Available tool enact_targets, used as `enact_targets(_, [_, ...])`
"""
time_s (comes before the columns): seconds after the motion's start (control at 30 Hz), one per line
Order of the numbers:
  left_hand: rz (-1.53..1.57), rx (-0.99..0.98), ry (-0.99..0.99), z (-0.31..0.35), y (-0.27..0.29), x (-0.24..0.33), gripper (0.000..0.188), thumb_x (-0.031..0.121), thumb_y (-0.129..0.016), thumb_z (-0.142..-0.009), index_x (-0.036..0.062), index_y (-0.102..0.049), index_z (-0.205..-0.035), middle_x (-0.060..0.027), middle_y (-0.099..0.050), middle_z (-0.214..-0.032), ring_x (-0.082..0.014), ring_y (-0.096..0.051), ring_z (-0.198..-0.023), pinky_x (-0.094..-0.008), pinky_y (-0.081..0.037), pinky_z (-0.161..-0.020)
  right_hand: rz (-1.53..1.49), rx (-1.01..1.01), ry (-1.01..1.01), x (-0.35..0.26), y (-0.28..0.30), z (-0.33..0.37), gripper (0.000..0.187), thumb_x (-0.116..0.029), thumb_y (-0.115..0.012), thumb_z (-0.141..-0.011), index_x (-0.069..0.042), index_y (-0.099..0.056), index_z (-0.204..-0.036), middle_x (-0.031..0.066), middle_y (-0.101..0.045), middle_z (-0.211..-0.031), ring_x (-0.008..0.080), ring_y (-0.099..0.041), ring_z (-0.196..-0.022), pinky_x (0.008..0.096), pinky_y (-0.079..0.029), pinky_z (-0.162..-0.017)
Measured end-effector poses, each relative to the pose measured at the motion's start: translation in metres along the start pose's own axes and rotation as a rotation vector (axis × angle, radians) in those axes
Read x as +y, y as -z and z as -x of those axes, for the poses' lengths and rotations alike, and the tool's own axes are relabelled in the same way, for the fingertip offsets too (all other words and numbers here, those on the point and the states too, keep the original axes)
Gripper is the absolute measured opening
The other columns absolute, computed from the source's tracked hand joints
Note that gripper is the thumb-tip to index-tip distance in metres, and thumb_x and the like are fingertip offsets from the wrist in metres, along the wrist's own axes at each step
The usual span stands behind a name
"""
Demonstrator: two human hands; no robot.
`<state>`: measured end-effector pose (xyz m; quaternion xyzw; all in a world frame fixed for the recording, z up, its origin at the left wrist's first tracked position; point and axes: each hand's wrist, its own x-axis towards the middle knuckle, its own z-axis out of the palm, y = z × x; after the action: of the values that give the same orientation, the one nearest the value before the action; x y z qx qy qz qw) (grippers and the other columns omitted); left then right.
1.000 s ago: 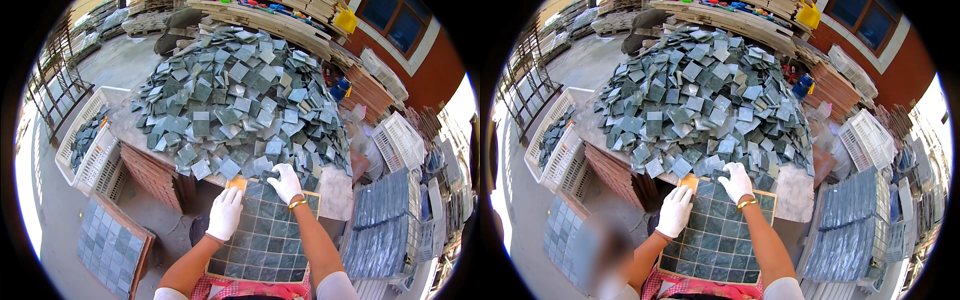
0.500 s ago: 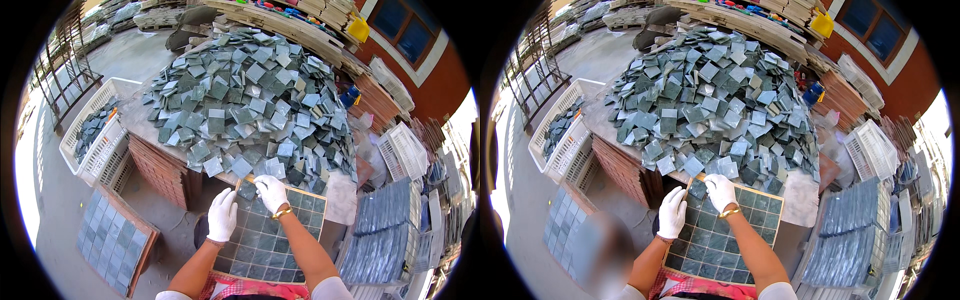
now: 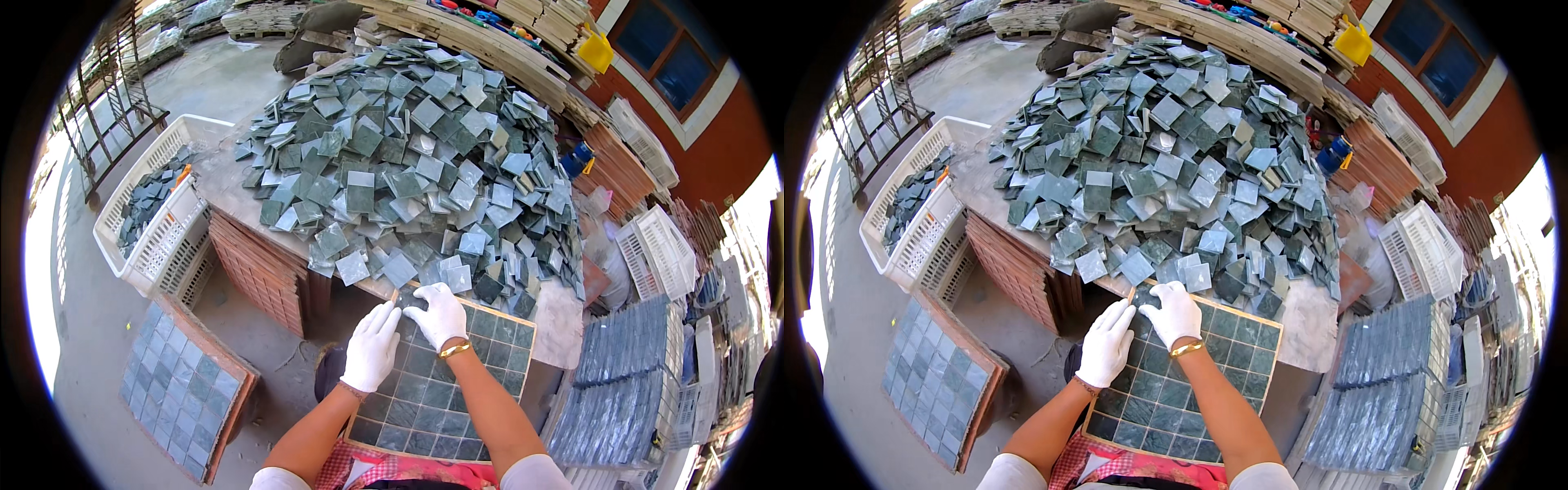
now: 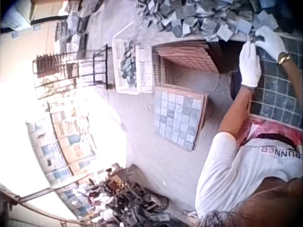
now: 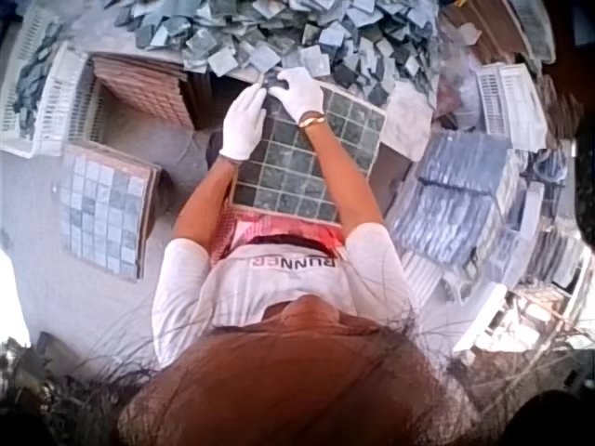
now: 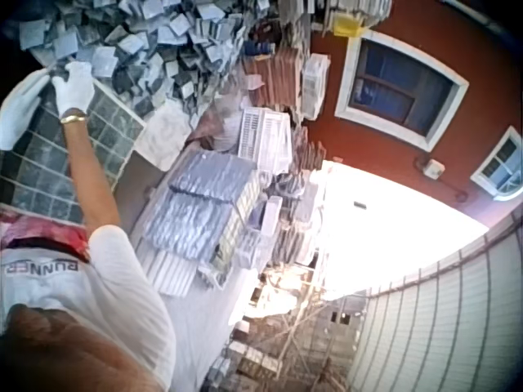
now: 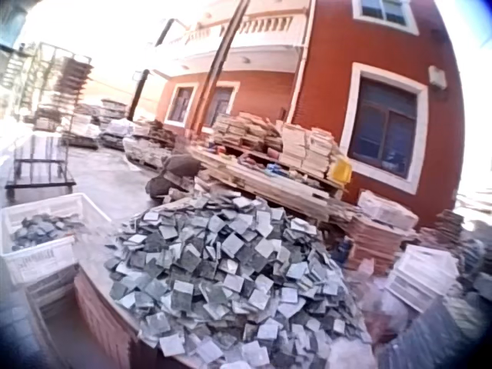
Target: The person uses a utility knife to cut the plastic mesh backing of a tile sheet. They then place the sheet on a table and arrange loose small square tiles onto the exposed adhesive grid, filling in the squares one by one.
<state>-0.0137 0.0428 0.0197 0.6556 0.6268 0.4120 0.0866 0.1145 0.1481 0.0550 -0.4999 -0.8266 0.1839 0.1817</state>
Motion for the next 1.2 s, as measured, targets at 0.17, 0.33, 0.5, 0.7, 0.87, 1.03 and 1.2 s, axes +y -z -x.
enact_targets(0.17, [-0.197,-0.109,-0.118,-0.014,-0.008,0.006,0.054,0.021,-0.066,-0.08,0.0036,-0.05,-0.128,-0.0127,-0.053,-0.131,-0.0286,-0.045,-0.126,-0.043,-0.032,-0.107,-0.308,0.055,-0.059,0.03,0.025,-0.01,0.029,-0.023,-0.069,-0.079,-0.004,-0.066,-0.1,0.0146,-0.067,-0.094,0.025,-0.066,-0.079,0.0329,-0.052,-0.074])
enact_targets(0.33, [-0.266,-0.127,-0.158,-0.024,-0.015,0.004,0.052,0.025,-0.065,-0.08,0.0027,-0.052,-0.126,-0.0132,-0.052,-0.132,-0.029,-0.043,-0.127,-0.0429,-0.03,-0.108,0.087,0.016,0.051,0.036,0.029,0.002,0.022,-0.019,-0.066,-0.08,-0.007,-0.065,-0.1,0.0128,-0.066,-0.097,0.0283,-0.063,-0.093,0.0389,-0.05,-0.082])
enact_targets(0.5, [-0.279,-0.118,-0.061,-0.011,-0.021,0.015,0.057,0.026,-0.064,-0.082,0.0017,-0.048,-0.131,-0.0168,-0.045,-0.138,-0.032,-0.038,-0.131,-0.0451,-0.026,-0.11,0.174,-0.05,0.016,0.028,0.024,0.0,0.032,-0.025,-0.073,-0.074,-0.008,-0.063,-0.099,0.0146,-0.061,-0.102,0.0335,-0.059,-0.098,0.0423,-0.049,-0.085])
enact_targets(0.7, [-0.193,-0.075,0.015,-0.001,-0.016,0.014,0.056,0.023,-0.063,-0.083,-0.0015,-0.046,-0.132,-0.0191,-0.044,-0.139,-0.0341,-0.038,-0.131,-0.044,-0.028,-0.109,0.164,-0.187,0.042,0.017,0.054,-0.014,0.026,-0.026,-0.071,-0.076,-0.01,-0.063,-0.094,0.0121,-0.059,-0.094,0.0319,-0.06,-0.09,0.0416,-0.049,-0.077])
enact_targets(0.87, [-0.125,-0.058,0.023,0.0,-0.016,0.014,0.052,0.018,-0.061,-0.084,-0.0018,-0.048,-0.13,-0.0193,-0.045,-0.138,-0.0347,-0.04,-0.13,-0.0425,-0.03,-0.108,0.111,-0.283,0.031,0.013,0.05,0.032,0.03,-0.03,-0.072,-0.075,-0.012,-0.064,-0.098,0.0085,-0.059,-0.091,0.0268,-0.061,-0.087,0.0377,-0.049,-0.075])
enact_targets(1.03, [-0.118,-0.054,0.038,-0.001,-0.016,0.01,0.045,0.014,-0.056,-0.087,-0.0015,-0.049,-0.128,-0.0179,-0.046,-0.138,-0.0336,-0.04,-0.13,-0.0413,-0.031,-0.108,0.033,-0.03,0.217,0.024,0.048,0.023,0.055,-0.024,-0.074,-0.072,-0.007,-0.054,-0.121,0.0131,-0.054,-0.12,0.032,-0.054,-0.109,0.0386,-0.045,-0.092])
enact_targets(1.2, [-0.048,0.005,0.033,-0.002,-0.014,0.01,0.043,0.006,-0.058,-0.082,-0.0033,-0.052,-0.124,-0.0205,-0.05,-0.133,-0.0361,-0.045,-0.125,-0.04,-0.035,-0.106,0.141,-0.157,0.179,0.028,0.039,0.003,0.051,-0.024,-0.073,-0.074,-0.005,-0.055,-0.117,0.0141,-0.056,-0.112,0.0328,-0.056,-0.103,0.0394,-0.047,-0.089])
